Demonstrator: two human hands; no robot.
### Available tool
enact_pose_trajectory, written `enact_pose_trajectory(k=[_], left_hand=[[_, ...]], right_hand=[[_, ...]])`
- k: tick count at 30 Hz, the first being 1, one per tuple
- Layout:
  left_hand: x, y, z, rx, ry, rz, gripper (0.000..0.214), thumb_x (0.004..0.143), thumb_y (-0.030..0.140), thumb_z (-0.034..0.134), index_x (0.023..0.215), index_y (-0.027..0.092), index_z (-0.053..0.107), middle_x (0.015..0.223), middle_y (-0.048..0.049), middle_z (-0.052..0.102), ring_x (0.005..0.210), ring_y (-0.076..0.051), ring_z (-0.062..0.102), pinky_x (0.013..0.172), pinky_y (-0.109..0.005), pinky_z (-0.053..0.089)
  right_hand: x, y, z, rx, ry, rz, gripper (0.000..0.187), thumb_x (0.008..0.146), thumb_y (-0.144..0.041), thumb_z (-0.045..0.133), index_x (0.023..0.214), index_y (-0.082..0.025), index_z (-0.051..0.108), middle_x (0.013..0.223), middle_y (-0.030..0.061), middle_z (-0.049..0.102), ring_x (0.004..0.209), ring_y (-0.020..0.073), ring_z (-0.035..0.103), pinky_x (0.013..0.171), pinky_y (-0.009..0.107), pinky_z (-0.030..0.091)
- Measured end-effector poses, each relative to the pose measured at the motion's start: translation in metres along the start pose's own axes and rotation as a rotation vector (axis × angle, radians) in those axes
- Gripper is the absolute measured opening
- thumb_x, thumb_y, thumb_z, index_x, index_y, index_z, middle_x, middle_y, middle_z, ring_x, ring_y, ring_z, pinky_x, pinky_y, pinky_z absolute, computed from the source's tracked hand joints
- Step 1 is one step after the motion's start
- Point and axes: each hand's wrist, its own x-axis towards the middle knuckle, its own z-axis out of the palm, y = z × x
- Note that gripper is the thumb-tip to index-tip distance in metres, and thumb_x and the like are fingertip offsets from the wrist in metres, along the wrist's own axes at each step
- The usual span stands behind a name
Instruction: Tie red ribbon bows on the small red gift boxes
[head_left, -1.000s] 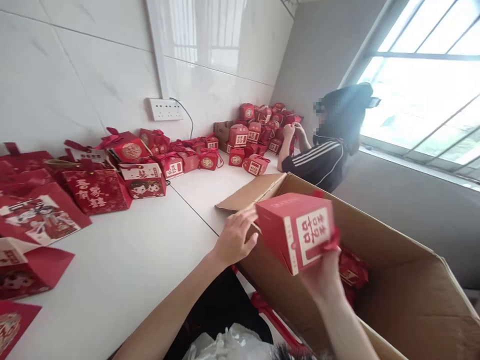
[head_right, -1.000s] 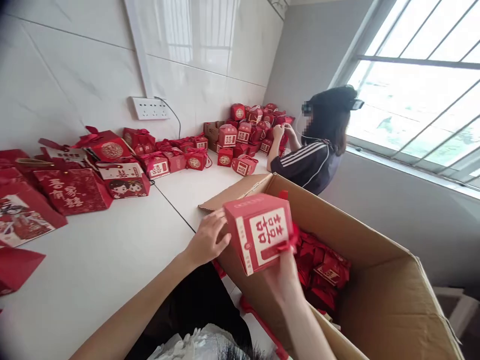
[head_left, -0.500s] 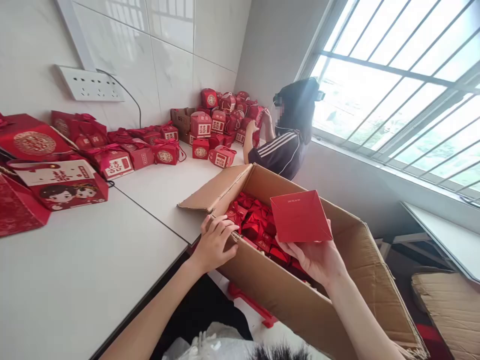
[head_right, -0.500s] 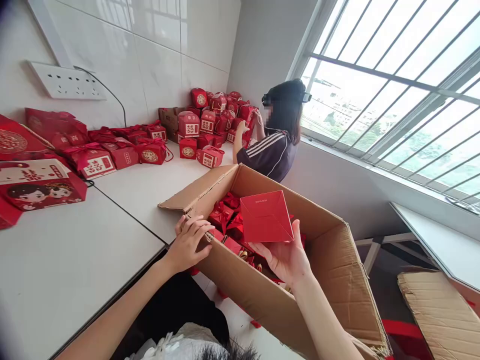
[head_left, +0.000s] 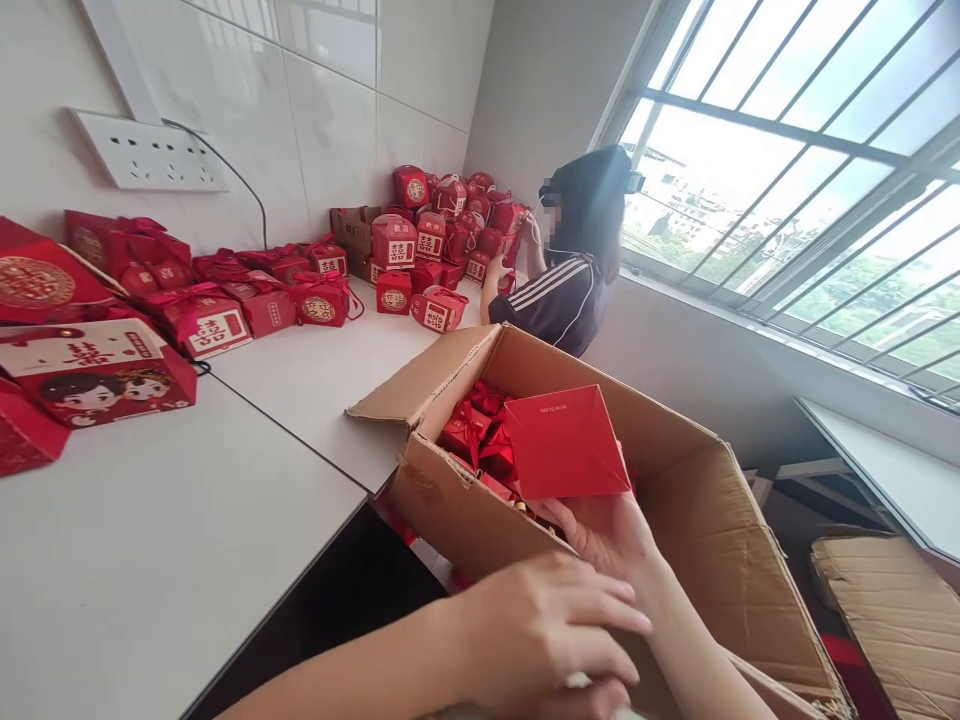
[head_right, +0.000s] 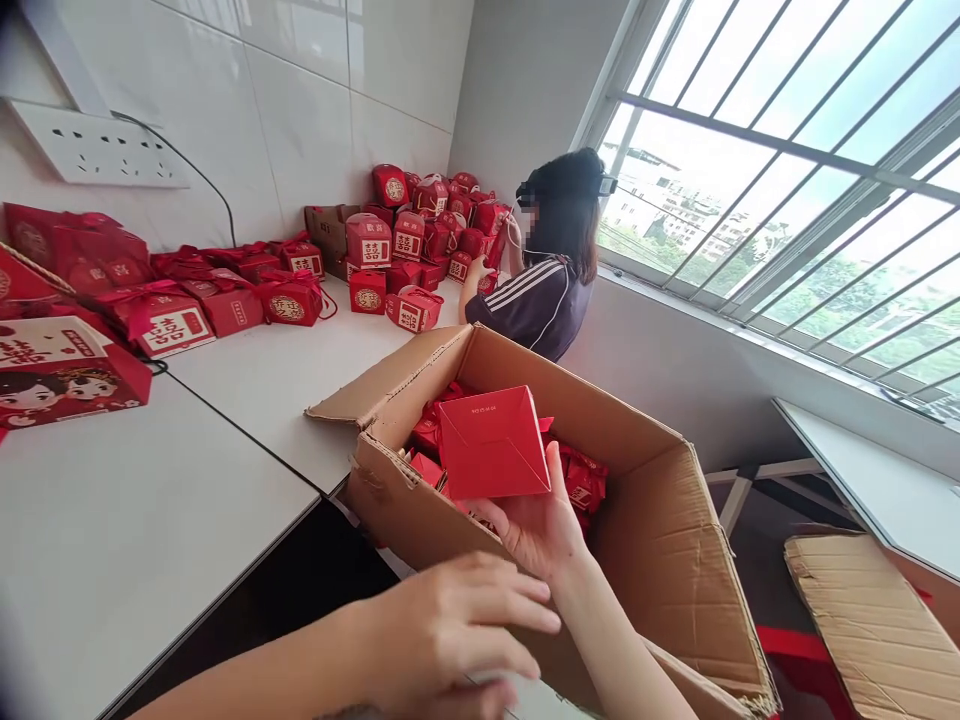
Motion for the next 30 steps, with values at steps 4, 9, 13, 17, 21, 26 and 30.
enact_pose_trajectory(k=[4, 9, 13, 17, 21, 26, 30], left_hand=[[0.0, -0.023, -0.015, -0.08, 0.154, 0.065, 0.017, 0.08, 0.013, 0.045, 0.075, 0.019, 0.061, 0.077, -0.0014, 0.071, 0.078, -0.013, 0.064, 0.08, -0.027, 0.048], [-0.017, -0.059, -0.015, 0.303, 0.137, -0.041, 0.017, 0.083, 0.014, 0.046, 0.091, 0.017, 0.061, 0.092, -0.004, 0.07, 0.092, -0.018, 0.061, 0.096, -0.038, 0.037], [-0.038, -0.08, 0.001, 0.418, 0.077, -0.253, 0.025, 0.084, 0.029, 0.049, 0.105, 0.018, 0.058, 0.109, -0.0069, 0.065, 0.103, -0.022, 0.056, 0.103, -0.042, 0.028], [-0.047, -0.088, 0.012, 0.454, 0.039, -0.287, 0.023, 0.08, 0.034, 0.053, 0.098, 0.019, 0.058, 0.098, -0.0043, 0.064, 0.094, -0.021, 0.055, 0.101, -0.041, 0.027], [-0.047, -0.088, 0.013, 0.463, 0.051, -0.282, 0.022, 0.08, 0.033, 0.053, 0.096, 0.02, 0.057, 0.097, -0.0036, 0.062, 0.094, -0.021, 0.053, 0.101, -0.041, 0.027], [-0.048, -0.087, 0.013, 0.475, 0.059, -0.282, 0.022, 0.079, 0.034, 0.053, 0.097, 0.021, 0.057, 0.096, -0.0029, 0.061, 0.092, -0.02, 0.052, 0.102, -0.04, 0.027], [-0.049, -0.086, 0.015, 0.482, 0.068, -0.292, 0.024, 0.079, 0.035, 0.053, 0.097, 0.02, 0.056, 0.095, -0.0027, 0.061, 0.091, -0.02, 0.052, 0.103, -0.04, 0.026]], right_hand=[[-0.005, -0.001, 0.001, 0.041, -0.003, 0.031, 0.059, 0.083, -0.067, 0.041, 0.118, -0.022, 0.057, 0.114, 0.0064, 0.065, 0.102, 0.0179, 0.062, 0.082, 0.029, 0.055], [-0.003, -0.011, -0.022, -0.113, 0.164, -0.184, 0.063, 0.075, -0.072, 0.049, 0.119, -0.027, 0.051, 0.119, 0.0053, 0.06, 0.112, 0.0219, 0.055, 0.088, 0.035, 0.052], [0.014, -0.043, -0.076, -0.773, 0.445, -0.521, 0.078, 0.059, -0.066, 0.069, 0.122, -0.028, 0.044, 0.118, 0.0074, 0.054, 0.113, 0.0292, 0.05, 0.096, 0.051, 0.043], [0.036, -0.057, -0.136, -1.523, 0.524, -0.517, 0.079, 0.047, -0.049, 0.08, 0.114, -0.02, 0.05, 0.123, 0.0139, 0.042, 0.119, 0.0349, 0.043, 0.104, 0.052, 0.032], [0.052, -0.028, -0.183, -1.659, 0.449, -0.356, 0.08, 0.051, -0.036, 0.075, 0.122, -0.02, 0.042, 0.119, 0.0119, 0.045, 0.12, 0.0315, 0.044, 0.106, 0.046, 0.031], [0.082, 0.025, -0.212, -1.652, 0.535, -0.3, 0.087, 0.054, -0.029, 0.073, 0.13, -0.02, 0.03, 0.123, 0.0129, 0.047, 0.123, 0.0317, 0.045, 0.103, 0.044, 0.037], [0.109, 0.045, -0.216, -1.729, 0.572, -0.27, 0.084, 0.065, -0.03, 0.065, 0.135, -0.018, 0.021, 0.132, 0.0163, 0.041, 0.13, 0.0286, 0.039, 0.105, 0.041, 0.034]])
